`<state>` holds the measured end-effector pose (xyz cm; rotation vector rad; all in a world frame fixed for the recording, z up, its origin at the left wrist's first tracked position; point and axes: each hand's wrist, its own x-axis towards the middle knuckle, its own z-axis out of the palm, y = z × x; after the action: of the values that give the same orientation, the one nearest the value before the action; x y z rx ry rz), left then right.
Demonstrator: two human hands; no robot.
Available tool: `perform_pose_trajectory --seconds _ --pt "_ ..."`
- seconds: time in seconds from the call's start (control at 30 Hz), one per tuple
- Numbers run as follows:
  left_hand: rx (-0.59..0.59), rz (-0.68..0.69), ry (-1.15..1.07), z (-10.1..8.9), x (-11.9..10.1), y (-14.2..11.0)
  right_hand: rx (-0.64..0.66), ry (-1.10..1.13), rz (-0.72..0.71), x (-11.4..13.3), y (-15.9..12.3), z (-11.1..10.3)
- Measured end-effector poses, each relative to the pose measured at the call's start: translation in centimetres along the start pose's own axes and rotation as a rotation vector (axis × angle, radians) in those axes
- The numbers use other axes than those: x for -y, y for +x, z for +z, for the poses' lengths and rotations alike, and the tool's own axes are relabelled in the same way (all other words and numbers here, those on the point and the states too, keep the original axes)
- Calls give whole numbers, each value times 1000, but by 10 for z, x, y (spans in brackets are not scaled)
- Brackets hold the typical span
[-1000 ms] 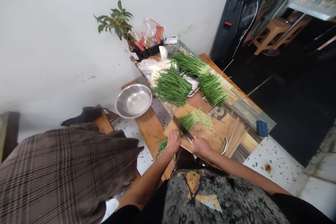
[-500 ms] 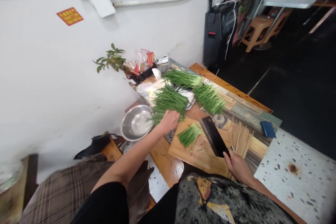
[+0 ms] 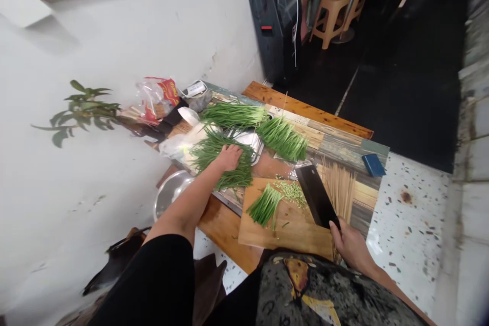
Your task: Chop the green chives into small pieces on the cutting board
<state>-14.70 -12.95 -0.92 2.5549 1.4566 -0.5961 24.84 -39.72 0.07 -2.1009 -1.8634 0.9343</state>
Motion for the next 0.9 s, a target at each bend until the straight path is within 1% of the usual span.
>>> perform_pose_trajectory --seconds 0.07,0.1,0.13,0.2,0.23,0.27,0.3,0.33,0.37,0.43,0.5,0.57,0.63,0.7,0.8,0.83,0.9 --pt "5 -27 -3 -12 -9 -7 19 -8 -9 -1 -5 -6" --pt "-12 -44 -7 -17 -19 -13 22 -12 -13 -3 -7 -9" --pt "-39 -65 -19 -19 -34 -21 19 -17 -17 -5 -10 -12" --pt "-90 -118 -79 -15 -76 -41 -11 -31 -28 -10 -15 -16" --pt "-80 -158 -132 -7 -102 -52 -30 -39 -38 -13 -18 -18" --pt "-36 -202 -196 3 -128 -62 -49 -47 -52 -17 -21 -20" --pt "56 -237 -256 16 -153 -71 -65 -54 -69 -21 -24 -22" --pt "121 -285 -304 30 -176 -79 -79 -60 -88 -25 -28 -25" --pt "130 -309 -314 43 -195 -85 -93 -66 -105 -28 -31 -27" --pt "101 -369 -318 66 -219 -91 -114 -74 -130 -34 -38 -30" --pt "46 -433 -352 81 -228 -93 -113 -78 -139 -40 -44 -32" --pt "17 -481 -411 89 -230 -93 -99 -75 -137 -46 -49 -32" --pt "-9 -504 -474 93 -230 -95 -90 -65 -136 -51 -53 -30" --pt "-56 -512 -526 92 -231 -99 -90 -50 -139 -56 -56 -29" --pt "-141 -513 -573 79 -228 -105 -112 -14 -138 -60 -58 -32" --pt "-175 -504 -576 71 -225 -105 -128 1 -132 -61 -59 -34" --pt "-270 -476 -589 48 -214 -101 -166 28 -104 -63 -59 -37"
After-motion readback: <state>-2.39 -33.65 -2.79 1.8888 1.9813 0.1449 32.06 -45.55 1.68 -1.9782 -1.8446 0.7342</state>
